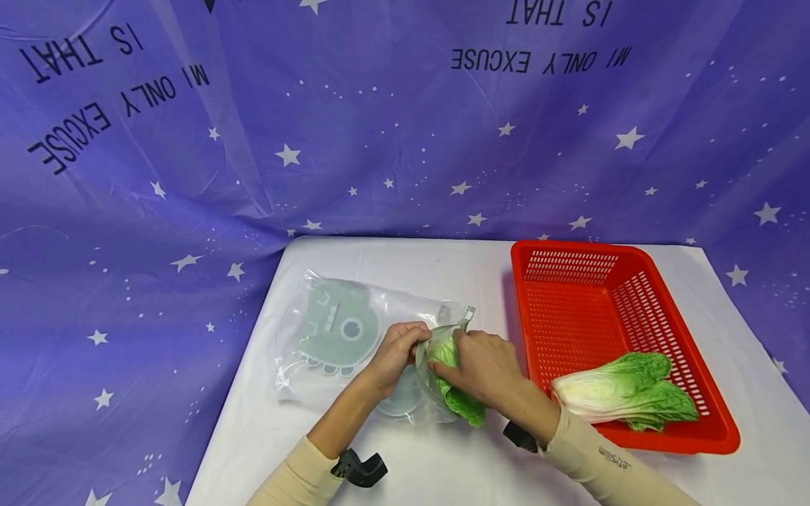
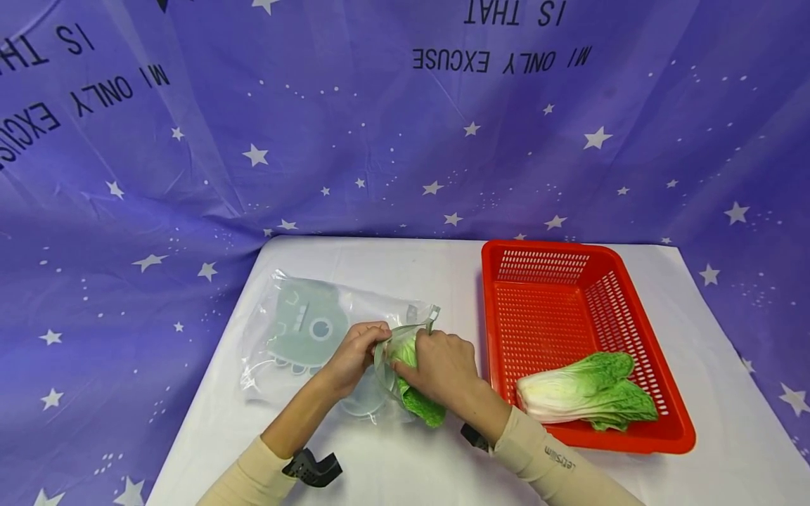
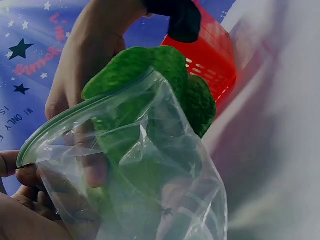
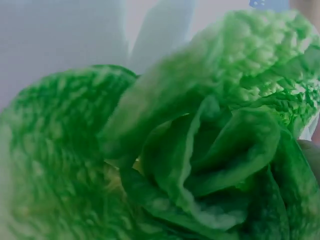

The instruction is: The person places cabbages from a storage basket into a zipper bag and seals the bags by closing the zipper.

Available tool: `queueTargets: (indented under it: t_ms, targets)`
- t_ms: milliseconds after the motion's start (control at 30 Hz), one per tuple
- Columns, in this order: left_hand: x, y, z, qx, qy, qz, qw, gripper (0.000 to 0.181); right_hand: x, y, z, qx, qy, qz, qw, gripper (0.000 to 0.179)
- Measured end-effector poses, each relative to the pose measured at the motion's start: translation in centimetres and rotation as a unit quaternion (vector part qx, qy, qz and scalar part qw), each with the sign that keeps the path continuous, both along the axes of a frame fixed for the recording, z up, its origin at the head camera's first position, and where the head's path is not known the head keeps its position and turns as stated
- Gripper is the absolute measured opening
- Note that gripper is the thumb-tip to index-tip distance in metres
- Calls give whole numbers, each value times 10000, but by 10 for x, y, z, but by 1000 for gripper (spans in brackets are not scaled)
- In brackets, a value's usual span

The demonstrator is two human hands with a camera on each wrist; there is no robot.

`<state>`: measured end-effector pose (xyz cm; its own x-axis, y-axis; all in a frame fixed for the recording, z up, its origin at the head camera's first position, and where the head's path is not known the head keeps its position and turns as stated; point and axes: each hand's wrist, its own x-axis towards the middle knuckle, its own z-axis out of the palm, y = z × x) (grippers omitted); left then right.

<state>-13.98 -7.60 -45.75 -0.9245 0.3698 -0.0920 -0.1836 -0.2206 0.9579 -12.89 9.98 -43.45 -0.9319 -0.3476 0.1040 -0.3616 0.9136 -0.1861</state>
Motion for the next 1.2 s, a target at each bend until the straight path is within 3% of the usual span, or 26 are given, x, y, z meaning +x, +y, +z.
queueTargets:
  t_ms: [233, 467, 600, 733, 833, 967, 1200]
  targets:
    - [-3, 0, 4, -1, -16, -88, 10000, 33, 5, -2, -13, 171, 492, 287, 9982, 62]
    - [-4, 3, 4, -46, 122, -60, 9999, 33, 13, -6, -36, 32, 1069, 380, 9935, 58]
    - [-4, 1, 3, -85, 152, 30, 9998, 33, 18, -5, -42, -51, 676, 613, 9958, 62]
    - [-4, -1, 0, -114, 66, 97, 9999, 34, 19, 0, -36, -160, 111, 450, 9988, 72]
    - [-5, -2, -2, -91, 27, 109, 9999, 34, 17, 4, -32, -278, -59, 371, 9989, 60]
    - [-6, -3, -3, -100, 14, 89, 9999, 34, 15, 5, -33, -600, 76, 538, 9967, 45]
    - [-9, -3, 1, -114, -19, 117, 9999, 32, 14, 5, -30, -1028, 579, 524, 9916, 48]
